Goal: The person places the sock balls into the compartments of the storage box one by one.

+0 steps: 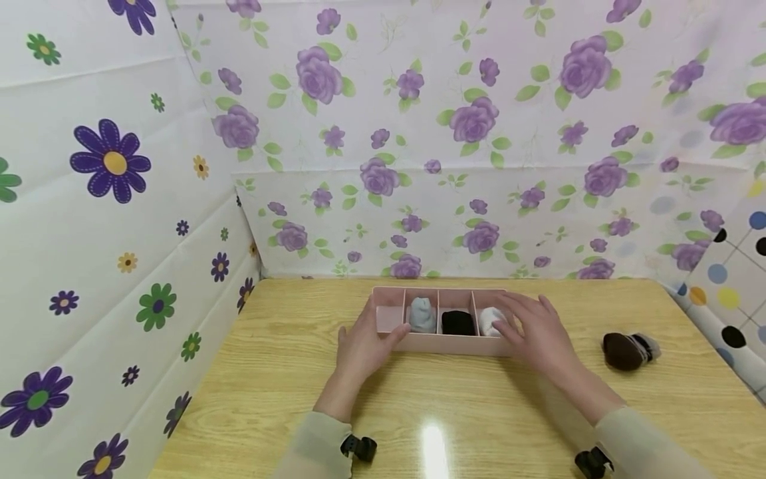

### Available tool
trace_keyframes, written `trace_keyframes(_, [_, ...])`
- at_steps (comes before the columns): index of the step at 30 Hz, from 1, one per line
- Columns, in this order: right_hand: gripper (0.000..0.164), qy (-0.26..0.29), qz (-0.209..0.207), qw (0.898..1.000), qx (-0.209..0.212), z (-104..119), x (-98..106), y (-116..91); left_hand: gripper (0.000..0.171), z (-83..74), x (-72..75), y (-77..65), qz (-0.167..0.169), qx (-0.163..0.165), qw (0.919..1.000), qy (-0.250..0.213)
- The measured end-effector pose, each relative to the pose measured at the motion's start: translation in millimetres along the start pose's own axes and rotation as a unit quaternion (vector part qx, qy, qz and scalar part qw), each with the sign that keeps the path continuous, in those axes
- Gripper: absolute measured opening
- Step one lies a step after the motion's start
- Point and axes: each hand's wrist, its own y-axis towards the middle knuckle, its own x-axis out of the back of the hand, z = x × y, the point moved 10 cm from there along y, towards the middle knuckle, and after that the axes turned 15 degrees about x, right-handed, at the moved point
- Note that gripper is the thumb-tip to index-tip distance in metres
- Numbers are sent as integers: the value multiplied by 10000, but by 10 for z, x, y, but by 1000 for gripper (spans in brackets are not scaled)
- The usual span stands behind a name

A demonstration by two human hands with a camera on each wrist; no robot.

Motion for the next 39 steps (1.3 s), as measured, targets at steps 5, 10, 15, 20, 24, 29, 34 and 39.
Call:
trace_keyframes(5, [56,-184,-188,9997,-23,-71,171,-124,112,-48,-18,-19,25,-37,9999,-97])
trace_keyframes(10, [59,-334,-167,9992,-153,-162,284,-254,112,-88,-11,-53,-40,-41,9999,-147])
trace_keyframes(15, [59,-383,-204,9984,-356,-276,420,-403,112,-111,-27,-69,-85,-54,9999,-133])
trace_keyframes(20, [59,-556,-191,9972,-460,-400,521,-546,111,-108,-37,-74,-32,-195,9997,-107])
trace_keyframes(24, [60,-673,-112,9960,-582,-498,585,-658,110,-96,-29,-64,96,-305,9993,-180])
trace_keyframes(29, [61,-785,-77,9947,-657,-608,678,-809,110,-74,-48,-27,254,-354,9984,-364])
trace_keyframes(34, [63,-810,8,9937,-774,-750,746,-958,109,-59,-77,6,376,-362,9972,-528])
trace_keyframes(39, [70,-944,182,9911,-926,-896,796,-1070,110,-48,-100,7,447,-312,9971,-524])
